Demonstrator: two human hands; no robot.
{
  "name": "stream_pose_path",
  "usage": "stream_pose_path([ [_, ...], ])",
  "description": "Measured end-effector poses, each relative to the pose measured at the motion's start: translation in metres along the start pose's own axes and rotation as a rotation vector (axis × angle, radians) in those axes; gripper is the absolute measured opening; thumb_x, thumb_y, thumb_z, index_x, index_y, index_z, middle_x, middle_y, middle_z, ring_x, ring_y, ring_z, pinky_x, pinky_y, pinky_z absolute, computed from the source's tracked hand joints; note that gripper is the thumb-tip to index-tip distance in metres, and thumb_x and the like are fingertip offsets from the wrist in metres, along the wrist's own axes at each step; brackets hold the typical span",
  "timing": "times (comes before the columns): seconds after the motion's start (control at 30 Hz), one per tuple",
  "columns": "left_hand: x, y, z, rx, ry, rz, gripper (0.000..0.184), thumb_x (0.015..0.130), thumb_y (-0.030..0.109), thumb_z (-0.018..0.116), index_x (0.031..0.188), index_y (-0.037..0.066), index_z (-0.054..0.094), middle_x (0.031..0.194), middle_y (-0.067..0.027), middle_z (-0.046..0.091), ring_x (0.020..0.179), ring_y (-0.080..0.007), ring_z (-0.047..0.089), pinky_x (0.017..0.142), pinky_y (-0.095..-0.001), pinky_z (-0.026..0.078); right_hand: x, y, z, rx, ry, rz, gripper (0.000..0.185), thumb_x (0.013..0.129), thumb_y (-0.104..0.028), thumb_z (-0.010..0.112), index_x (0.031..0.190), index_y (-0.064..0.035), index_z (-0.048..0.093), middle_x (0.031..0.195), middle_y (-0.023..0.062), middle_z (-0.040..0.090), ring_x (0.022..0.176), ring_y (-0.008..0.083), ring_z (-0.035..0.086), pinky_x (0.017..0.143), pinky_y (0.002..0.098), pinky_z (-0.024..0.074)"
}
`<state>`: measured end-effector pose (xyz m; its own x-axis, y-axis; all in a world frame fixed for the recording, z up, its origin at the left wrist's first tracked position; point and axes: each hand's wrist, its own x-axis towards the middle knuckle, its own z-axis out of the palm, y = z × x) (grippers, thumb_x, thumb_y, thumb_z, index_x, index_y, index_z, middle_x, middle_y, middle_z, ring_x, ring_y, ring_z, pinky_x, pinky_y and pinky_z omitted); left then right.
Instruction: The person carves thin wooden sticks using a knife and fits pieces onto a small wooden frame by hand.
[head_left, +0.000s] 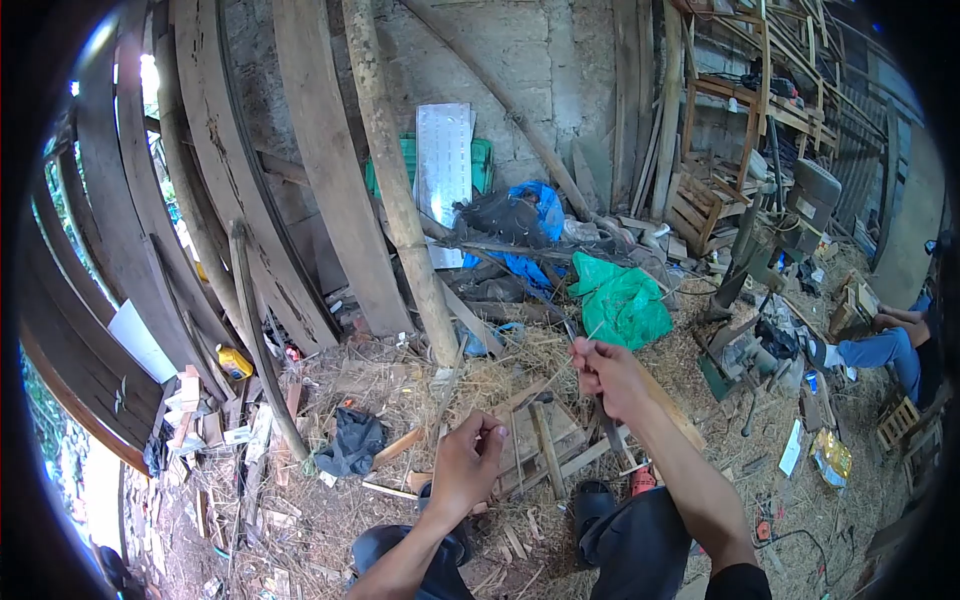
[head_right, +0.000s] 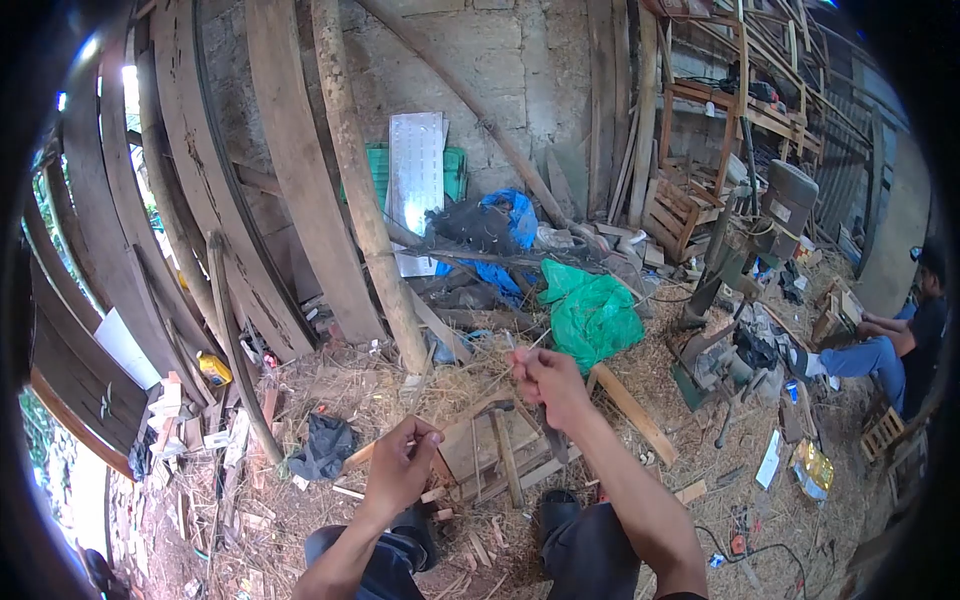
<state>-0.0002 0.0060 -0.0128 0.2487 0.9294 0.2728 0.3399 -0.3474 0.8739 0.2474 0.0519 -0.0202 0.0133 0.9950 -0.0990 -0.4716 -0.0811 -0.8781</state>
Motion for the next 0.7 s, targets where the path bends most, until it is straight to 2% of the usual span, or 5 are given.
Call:
stream_pose_path([
  [0.13, 0.001, -0.001, 0.002, 0.008, 0.008, 0.05, 0.009, 0.088, 0.008, 0.057, 0.088, -0.001, 0.058, 0.066, -0.01, 0.058, 0.055, -0.0125, 0.05, 0.054, -0.0288, 0.041, -0.041, 0.008, 0.055, -0.215, -0.203, 0.098, 0.016, 0.095, -0.017, 0.055, 0.092, -0.0015, 0.058, 0.071, -0.0016, 0.051, 0.051, 0.0033, 0.036, 0.044, 0.0196, 0.0271],
  [0.3, 0.002, -0.005, -0.003, -0.061, -0.027, -0.004, 0.011, 0.089, 0.009, 0.057, 0.088, -0.001, 0.059, 0.068, -0.0047, 0.058, 0.057, -0.0101, 0.048, 0.055, -0.0263, 0.04, -0.001, -0.003, -0.003, -0.042, 0.01, -0.006, 0.021, 0.093, -0.019, 0.059, 0.099, 0.0008, 0.059, 0.074, -0.001, 0.055, 0.05, 0.0049, 0.04, 0.044, 0.0193, 0.0293],
  [0.43, 0.006, -0.007, -0.003, -0.119, -0.06, 0.015, 0.012, 0.091, 0.011, 0.057, 0.089, -0.001, 0.059, 0.066, -0.0011, 0.052, 0.054, -0.0077, 0.044, 0.05, -0.0232, 0.035, -0.031, 0.008, 0.036, -0.22, -0.093, 0.063, 0.022, 0.091, -0.02, 0.061, 0.096, 0.0019, 0.061, 0.073, 0.0007, 0.057, 0.051, 0.0053, 0.043, 0.044, 0.0196, 0.0299],
  [0.5, 0.01, 0.006, -0.013, -0.64, -0.27, -0.513, 0.013, 0.093, 0.012, 0.055, 0.093, 0.0, 0.058, 0.064, 0.003, 0.044, 0.052, -0.0043, 0.036, 0.046, -0.0205, 0.027, -0.035, 0.013, 0.043, -0.192, -0.168, 0.051, 0.023, 0.091, -0.02, 0.061, 0.095, 0.002, 0.061, 0.073, 0.0012, 0.058, 0.051, 0.0053, 0.043, 0.044, 0.02, 0.0299],
  [0.7, 0.015, 0.008, -0.009, -0.802, -0.297, -0.626, 0.011, 0.094, 0.01, 0.054, 0.092, -0.001, 0.056, 0.065, 0.004, 0.041, 0.048, -0.0027, 0.027, 0.042, -0.0197, 0.02, -0.022, 0.0, 0.033, -0.209, -0.18, 0.077, 0.02, 0.092, -0.018, 0.061, 0.09, 0.0021, 0.062, 0.075, 0.0054, 0.063, 0.05, 0.0047, 0.041, 0.044, 0.0205, 0.0307],
])
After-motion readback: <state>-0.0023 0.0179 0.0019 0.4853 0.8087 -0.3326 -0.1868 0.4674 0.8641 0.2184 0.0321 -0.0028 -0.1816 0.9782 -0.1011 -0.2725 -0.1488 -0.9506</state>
